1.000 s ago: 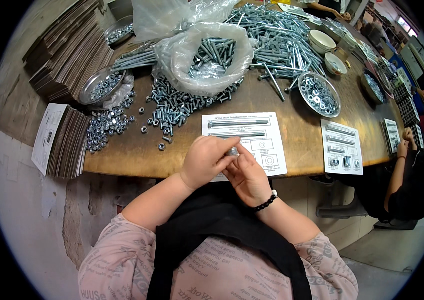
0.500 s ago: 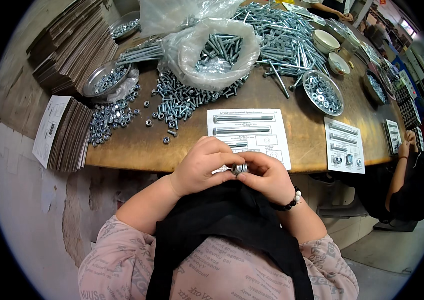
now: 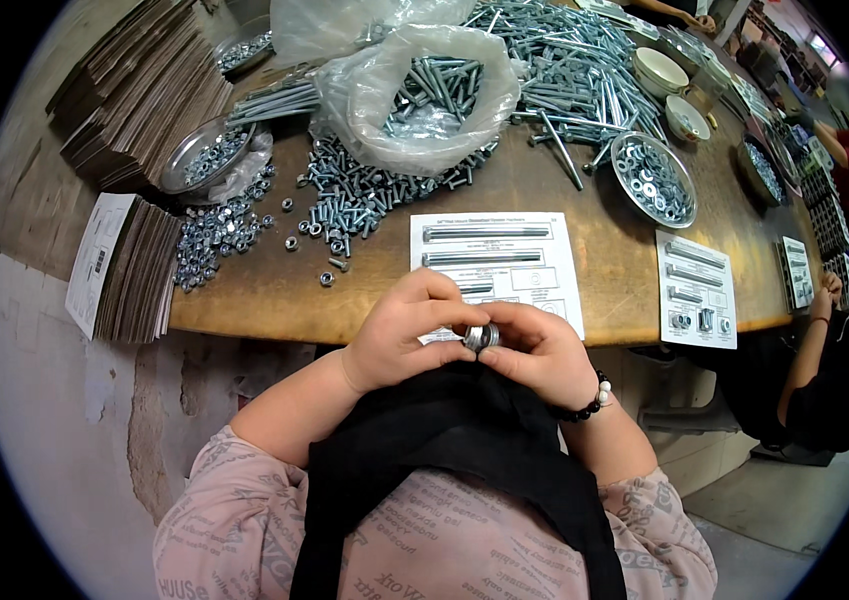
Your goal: The person assembles bolts, nuts, and washers onto printed cardboard templates at a workbench. They pick fasteners from piles and bowls, thread nuts onto bolts, and place the assembled sets into designated slots on the templates.
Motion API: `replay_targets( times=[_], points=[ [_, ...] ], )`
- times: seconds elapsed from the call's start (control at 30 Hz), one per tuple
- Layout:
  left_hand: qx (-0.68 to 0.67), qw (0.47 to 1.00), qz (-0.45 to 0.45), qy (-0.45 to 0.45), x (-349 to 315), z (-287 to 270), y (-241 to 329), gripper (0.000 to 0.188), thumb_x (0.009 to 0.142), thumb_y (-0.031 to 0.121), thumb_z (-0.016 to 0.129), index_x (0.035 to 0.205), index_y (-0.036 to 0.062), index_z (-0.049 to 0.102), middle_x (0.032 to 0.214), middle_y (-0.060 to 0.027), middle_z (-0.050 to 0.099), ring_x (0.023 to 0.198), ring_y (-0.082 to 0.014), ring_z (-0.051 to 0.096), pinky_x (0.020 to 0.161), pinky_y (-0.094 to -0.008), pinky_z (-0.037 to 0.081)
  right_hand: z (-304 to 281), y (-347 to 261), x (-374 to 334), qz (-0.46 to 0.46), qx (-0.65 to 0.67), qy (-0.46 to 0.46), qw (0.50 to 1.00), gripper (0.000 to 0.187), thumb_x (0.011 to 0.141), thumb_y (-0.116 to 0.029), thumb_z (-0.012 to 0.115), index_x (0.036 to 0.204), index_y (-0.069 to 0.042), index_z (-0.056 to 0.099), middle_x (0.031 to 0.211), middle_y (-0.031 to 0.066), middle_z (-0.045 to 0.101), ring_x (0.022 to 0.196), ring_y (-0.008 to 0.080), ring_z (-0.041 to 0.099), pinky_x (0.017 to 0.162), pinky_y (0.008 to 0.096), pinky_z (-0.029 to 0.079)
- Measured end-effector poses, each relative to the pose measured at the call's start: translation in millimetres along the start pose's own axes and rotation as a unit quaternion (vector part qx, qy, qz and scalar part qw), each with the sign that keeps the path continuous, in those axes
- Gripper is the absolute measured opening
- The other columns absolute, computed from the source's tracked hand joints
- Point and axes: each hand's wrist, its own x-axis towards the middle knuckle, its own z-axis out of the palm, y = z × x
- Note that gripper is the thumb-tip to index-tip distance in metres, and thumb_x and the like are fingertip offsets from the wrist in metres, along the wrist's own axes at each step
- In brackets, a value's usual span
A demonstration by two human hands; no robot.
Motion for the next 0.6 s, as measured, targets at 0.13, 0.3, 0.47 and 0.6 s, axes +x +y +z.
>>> replay_targets(
  times=[0.13,0.3,0.47,0.6],
  points=[
    [-0.065,0.988,-0.136,0.014,-2,4,-11,0.034,0.071,0.0,0.067,0.103,0.0002,0.057,0.1,-0.0093,0.051,0.084,-0.015,0.053,0.07,-0.025,0.045,-58,6,21,-0.076,-0.336,0.147,0.927,0.025,0.079,-0.011,0.063,0.104,-0.006,0.061,0.087,0.0073,0.064,0.073,0.0151,0.06,0.066,0.026,0.048],
    [-0.035,0.976,-0.215,-0.021,7,19,-29,0.033,0.07,-0.002,0.065,0.102,-0.0004,0.058,0.097,-0.009,0.054,0.078,-0.0142,0.055,0.069,-0.0256,0.046,-203,-6,42,-0.017,-0.469,0.346,0.812,0.031,0.077,-0.012,0.062,0.108,-0.005,0.059,0.089,0.0119,0.064,0.075,0.02,0.061,0.068,0.0296,0.047],
    [0.051,0.973,-0.186,-0.123,21,43,-46,0.031,0.07,0.006,0.068,0.099,0.003,0.059,0.092,-0.0082,0.057,0.078,-0.0189,0.057,0.072,-0.0301,0.046,-277,-22,37,-0.096,-0.689,0.4,0.596,0.046,0.072,-0.013,0.067,0.116,-0.006,0.053,0.114,0.0168,0.055,0.102,0.0306,0.053,0.087,0.0368,0.043],
    [0.095,0.968,-0.144,-0.181,31,73,-58,0.028,0.071,0.009,0.067,0.098,0.0043,0.059,0.093,-0.0098,0.058,0.085,-0.0255,0.056,0.075,-0.0334,0.046,-242,-23,40,-0.164,-0.653,0.386,0.631,0.042,0.073,-0.013,0.067,0.112,-0.005,0.054,0.118,0.0159,0.052,0.107,0.0319,0.05,0.091,0.037,0.041]
  ],
)
